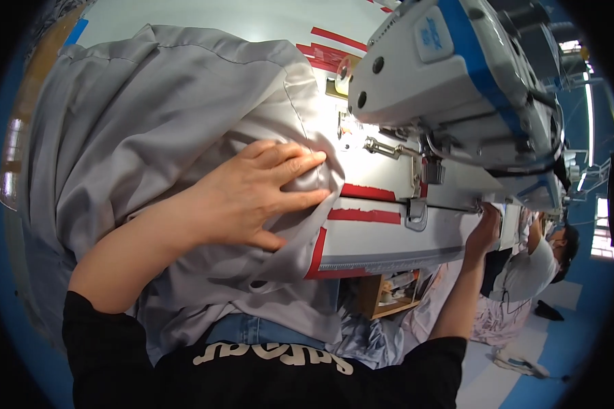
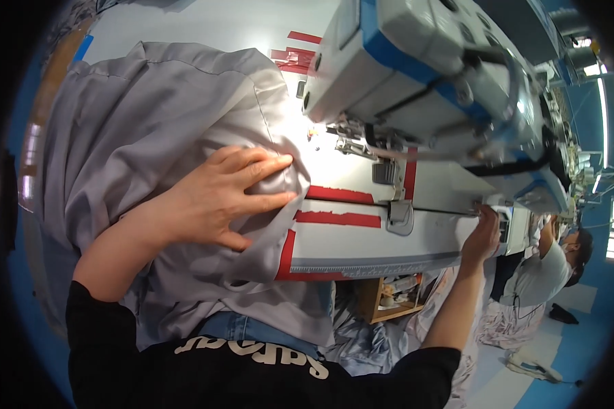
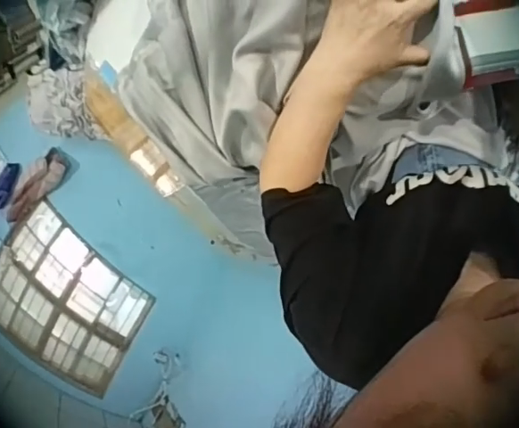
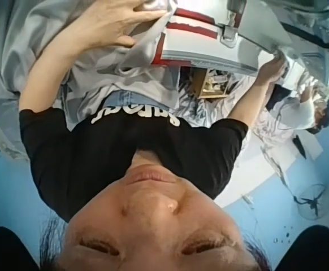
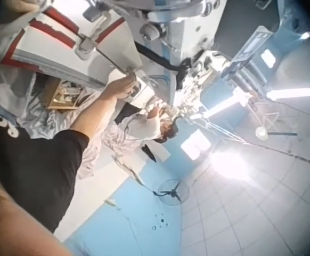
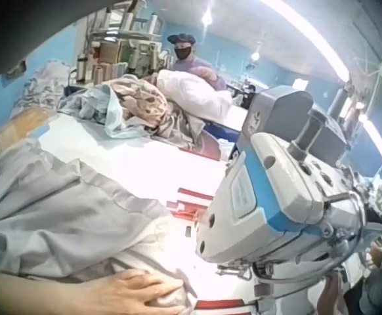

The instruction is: Using an industrial sewing machine to stitch the edges of a grey fabric pillowcase.

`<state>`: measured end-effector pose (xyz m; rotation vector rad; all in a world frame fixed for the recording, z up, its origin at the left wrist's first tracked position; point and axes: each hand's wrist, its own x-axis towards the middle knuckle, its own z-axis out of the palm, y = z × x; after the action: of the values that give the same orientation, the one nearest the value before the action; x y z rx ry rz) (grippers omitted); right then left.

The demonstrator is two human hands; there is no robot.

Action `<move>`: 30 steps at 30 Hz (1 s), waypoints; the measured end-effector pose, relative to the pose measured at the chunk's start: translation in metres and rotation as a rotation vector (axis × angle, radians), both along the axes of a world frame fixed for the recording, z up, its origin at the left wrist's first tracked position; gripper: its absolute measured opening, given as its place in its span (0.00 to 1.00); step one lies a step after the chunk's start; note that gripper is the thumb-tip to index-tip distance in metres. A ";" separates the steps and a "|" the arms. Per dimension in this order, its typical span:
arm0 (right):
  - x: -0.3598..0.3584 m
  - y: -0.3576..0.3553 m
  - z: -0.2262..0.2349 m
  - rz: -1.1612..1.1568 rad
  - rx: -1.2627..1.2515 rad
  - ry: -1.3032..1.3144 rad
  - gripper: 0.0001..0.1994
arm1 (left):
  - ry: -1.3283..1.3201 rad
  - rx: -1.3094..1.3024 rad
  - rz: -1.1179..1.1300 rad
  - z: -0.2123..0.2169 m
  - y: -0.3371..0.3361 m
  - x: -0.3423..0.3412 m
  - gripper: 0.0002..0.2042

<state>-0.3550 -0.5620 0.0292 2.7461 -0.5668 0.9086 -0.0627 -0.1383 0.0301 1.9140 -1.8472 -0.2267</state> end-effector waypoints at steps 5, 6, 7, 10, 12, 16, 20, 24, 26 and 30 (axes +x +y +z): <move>0.058 0.149 0.030 0.621 0.899 -0.594 0.16 | 0.048 0.079 -0.066 0.005 -0.003 0.006 0.38; 0.067 0.174 0.038 0.594 1.110 -0.438 0.13 | 0.055 0.085 -0.074 0.005 -0.003 0.008 0.38; 0.075 0.196 0.041 0.562 1.320 -0.276 0.11 | 0.071 0.113 -0.075 0.006 -0.002 0.009 0.39; 0.131 0.229 0.047 0.636 0.820 0.356 0.22 | 0.091 0.153 -0.071 0.009 -0.002 0.012 0.40; 0.156 0.231 0.036 0.757 0.699 0.354 0.26 | 0.105 0.149 -0.081 0.010 -0.005 0.013 0.40; 0.166 0.219 0.029 0.720 0.398 0.539 0.29 | 0.074 0.146 -0.101 0.010 -0.008 0.012 0.38; 0.167 0.221 0.039 0.669 0.329 0.660 0.28 | 0.070 0.146 -0.105 0.009 -0.004 0.013 0.37; 0.167 0.221 0.042 0.655 0.279 0.723 0.27 | 0.075 0.143 -0.106 0.009 -0.004 0.013 0.37; 0.168 0.221 0.041 0.663 0.263 0.739 0.27 | 0.077 0.157 -0.107 0.010 -0.005 0.012 0.37; 0.168 0.220 0.040 0.687 0.291 0.724 0.27 | 0.083 0.162 -0.108 0.009 -0.005 0.012 0.37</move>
<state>-0.1870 -0.3423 0.0687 3.2684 0.4279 -0.1640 -0.0508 -0.1435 0.0393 1.8801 -1.9304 -0.4976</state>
